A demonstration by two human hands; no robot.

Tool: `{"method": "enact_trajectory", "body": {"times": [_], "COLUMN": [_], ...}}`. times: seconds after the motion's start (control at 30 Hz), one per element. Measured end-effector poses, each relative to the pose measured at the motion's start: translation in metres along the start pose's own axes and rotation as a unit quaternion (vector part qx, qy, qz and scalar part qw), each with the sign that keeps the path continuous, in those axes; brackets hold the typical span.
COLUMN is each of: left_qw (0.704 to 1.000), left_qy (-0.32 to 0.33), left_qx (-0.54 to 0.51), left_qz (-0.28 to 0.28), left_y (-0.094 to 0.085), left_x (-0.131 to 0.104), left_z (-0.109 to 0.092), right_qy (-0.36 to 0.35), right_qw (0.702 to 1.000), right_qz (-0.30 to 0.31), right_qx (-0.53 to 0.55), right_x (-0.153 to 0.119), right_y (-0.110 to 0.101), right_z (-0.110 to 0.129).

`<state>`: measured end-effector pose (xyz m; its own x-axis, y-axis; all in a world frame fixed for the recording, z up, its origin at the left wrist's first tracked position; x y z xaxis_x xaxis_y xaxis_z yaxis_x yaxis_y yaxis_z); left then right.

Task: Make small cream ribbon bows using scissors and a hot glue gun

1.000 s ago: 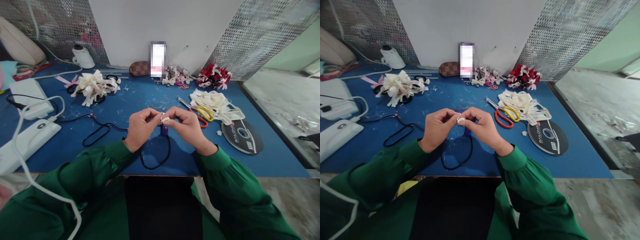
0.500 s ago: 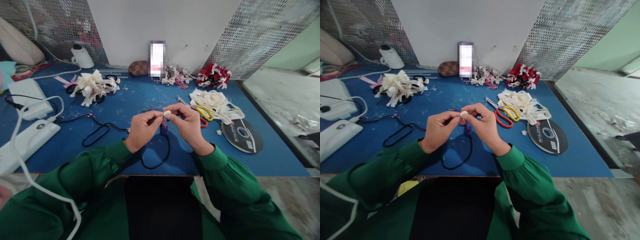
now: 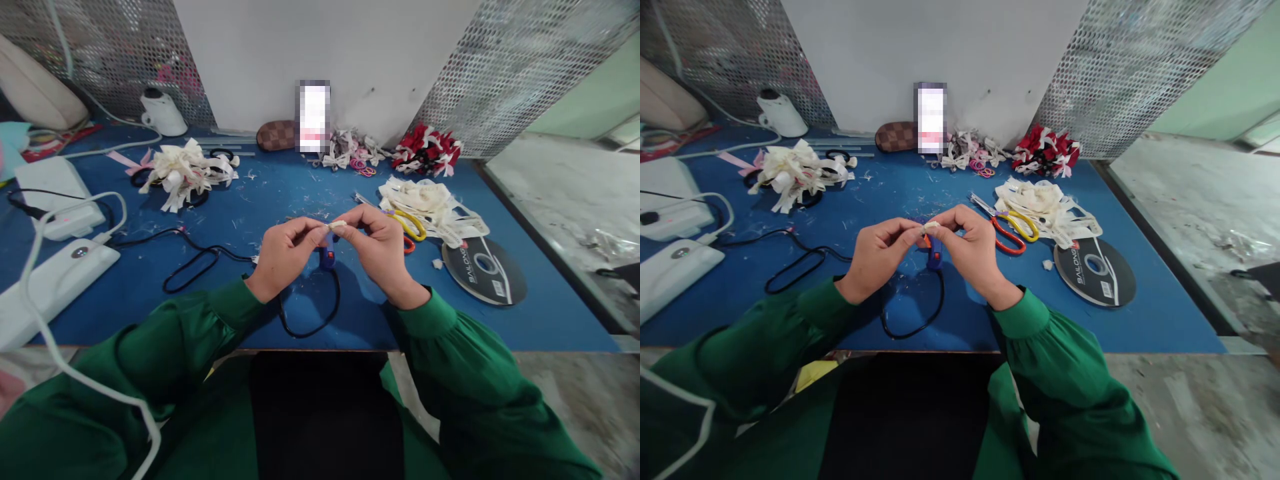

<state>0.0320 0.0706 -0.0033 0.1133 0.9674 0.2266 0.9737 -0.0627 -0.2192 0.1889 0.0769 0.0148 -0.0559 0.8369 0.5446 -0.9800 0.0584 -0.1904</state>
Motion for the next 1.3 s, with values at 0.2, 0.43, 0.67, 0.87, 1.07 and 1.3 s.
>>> {"method": "enact_trajectory", "body": {"times": [0.2, 0.43, 0.67, 0.87, 1.07, 1.3], "left_qw": [0.993, 0.999, 0.994, 0.998, 0.998, 0.996], "left_qy": [-0.063, 0.029, 0.065, 0.03, -0.035, -0.064], "left_qx": [-0.099, -0.016, 0.073, 0.037, -0.032, -0.06], "left_qz": [-0.018, -0.003, -0.044, -0.048, -0.042, 0.006], "left_y": [-0.006, -0.004, -0.01, -0.011, -0.011, -0.001], "left_x": [0.007, 0.001, -0.003, 0.003, 0.007, 0.007], "left_z": [0.016, -0.007, -0.013, -0.005, 0.008, 0.015], "right_qy": [0.024, 0.027, 0.035, 0.039, 0.027, 0.019], "right_qw": [0.997, 0.998, 0.997, 0.997, 0.998, 0.997], "right_qz": [-0.038, -0.037, -0.037, -0.031, -0.015, -0.014], "right_qx": [0.061, 0.05, 0.058, 0.065, 0.052, 0.068], "right_x": [0.005, 0.006, 0.007, 0.007, 0.006, 0.006], "right_y": [-0.015, -0.015, -0.015, -0.012, -0.01, -0.009], "right_z": [-0.008, -0.011, -0.013, -0.009, -0.008, -0.006]}}
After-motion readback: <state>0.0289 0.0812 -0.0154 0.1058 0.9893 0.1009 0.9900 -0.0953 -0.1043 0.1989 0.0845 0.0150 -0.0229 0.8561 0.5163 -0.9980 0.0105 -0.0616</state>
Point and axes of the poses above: each hand's wrist, its own x-axis towards the middle knuckle, its own y-axis out of the palm, z = x × y, the point moved 10 cm from there along x, towards the middle knuckle, and after that the axes turned 7 degrees about -y, right-handed, at the moved point
